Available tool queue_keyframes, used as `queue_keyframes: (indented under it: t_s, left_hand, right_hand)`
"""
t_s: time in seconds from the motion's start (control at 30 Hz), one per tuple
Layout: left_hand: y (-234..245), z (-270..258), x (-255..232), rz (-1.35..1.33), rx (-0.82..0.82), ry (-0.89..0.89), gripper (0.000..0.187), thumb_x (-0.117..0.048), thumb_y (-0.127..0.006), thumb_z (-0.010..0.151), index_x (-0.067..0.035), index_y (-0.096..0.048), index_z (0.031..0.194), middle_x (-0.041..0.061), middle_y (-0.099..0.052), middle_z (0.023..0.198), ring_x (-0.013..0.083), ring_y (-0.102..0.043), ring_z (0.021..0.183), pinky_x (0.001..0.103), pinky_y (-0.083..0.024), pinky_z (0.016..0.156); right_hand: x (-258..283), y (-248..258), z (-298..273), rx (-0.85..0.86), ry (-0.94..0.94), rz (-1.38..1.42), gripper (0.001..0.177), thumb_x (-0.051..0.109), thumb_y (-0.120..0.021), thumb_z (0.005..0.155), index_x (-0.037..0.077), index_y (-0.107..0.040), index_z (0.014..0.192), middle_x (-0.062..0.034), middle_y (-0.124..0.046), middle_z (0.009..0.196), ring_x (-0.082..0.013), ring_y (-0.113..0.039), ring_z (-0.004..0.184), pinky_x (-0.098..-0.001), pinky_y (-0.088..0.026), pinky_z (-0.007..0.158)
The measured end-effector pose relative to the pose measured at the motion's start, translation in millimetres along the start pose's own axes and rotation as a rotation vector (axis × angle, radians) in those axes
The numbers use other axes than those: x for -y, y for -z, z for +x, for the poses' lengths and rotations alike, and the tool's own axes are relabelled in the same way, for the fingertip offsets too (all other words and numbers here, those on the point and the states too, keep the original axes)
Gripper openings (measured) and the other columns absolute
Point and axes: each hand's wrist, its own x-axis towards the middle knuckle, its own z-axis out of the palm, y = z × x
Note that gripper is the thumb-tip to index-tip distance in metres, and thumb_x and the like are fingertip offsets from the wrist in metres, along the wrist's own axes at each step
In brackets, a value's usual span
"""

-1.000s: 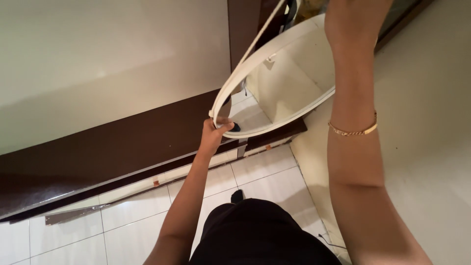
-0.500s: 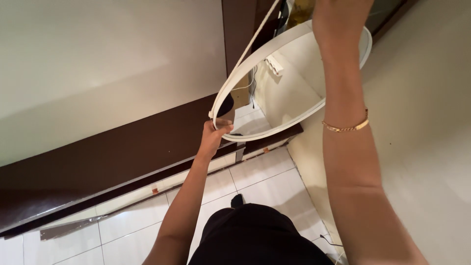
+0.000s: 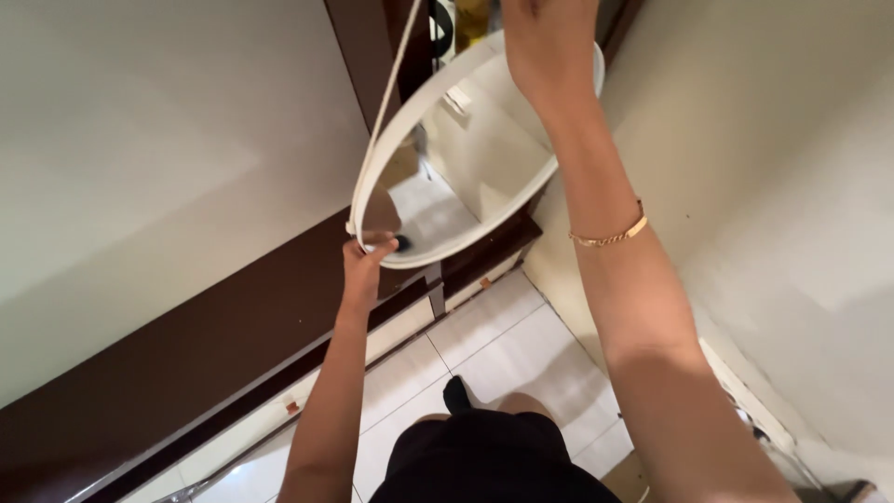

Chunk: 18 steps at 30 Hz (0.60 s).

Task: Packing a backpack with clothes and a mirror.

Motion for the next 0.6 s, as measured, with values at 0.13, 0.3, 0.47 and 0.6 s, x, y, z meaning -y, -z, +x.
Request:
queue_keyframes:
  t_s: [0.13, 0.3, 0.47, 0.6]
  left_hand:
    - [2, -1, -2, -0.009, -0.052, -0.077, 0.013, -0.002, -0.078, 0.078, 0.002, -0.073, 0.090, 0.007, -0.073, 0.098, 0.0170, -0.063, 0.093, 0.033, -0.046, 0.093]
    - [0, 0, -6, -0.063, -0.087, -0.118, 0.014, -0.002, -0.077, 0.079, -0.002, -0.071, 0.092, 0.007, -0.068, 0.100, 0.0186, -0.059, 0.100, 0.034, -0.042, 0.099]
    - [-20, -28, -16, 0.013, -0.097, -0.225, 0.029, -0.002, -0.075, 0.084, 0.000, -0.064, 0.110, 0.013, -0.060, 0.119, 0.0237, -0.055, 0.119, 0.036, -0.037, 0.111]
    - [-40, -45, 9, 0.153, -0.289, -0.253, 0.085, -0.004, -0.078, 0.083, 0.002, -0.026, 0.149, 0.021, -0.034, 0.149, 0.0340, -0.040, 0.141, 0.043, -0.030, 0.121]
  right_hand:
    - [25, 34, -31, 0.029, -0.014, 0.278, 0.017, 0.007, -0.060, 0.115, -0.002, -0.060, 0.101, -0.0065, -0.063, 0.086, -0.0143, -0.059, 0.081, -0.0350, -0.047, 0.074]
    - [42, 65, -83, 0.062, -0.100, 0.283, 0.019, 0.009, -0.060, 0.116, 0.004, -0.052, 0.133, -0.0025, -0.064, 0.100, -0.0096, -0.062, 0.085, -0.0264, -0.052, 0.076]
    - [35, 97, -152, 0.073, -0.288, 0.227, 0.034, 0.006, -0.062, 0.112, 0.007, -0.052, 0.145, -0.0024, -0.063, 0.096, -0.0078, -0.062, 0.085, -0.0245, -0.057, 0.079]
    - [42, 135, -207, 0.065, -0.440, 0.143, 0.039, 0.001, -0.055, 0.104, 0.007, -0.051, 0.143, -0.0014, -0.064, 0.093, -0.0075, -0.061, 0.080, -0.0235, -0.050, 0.073]
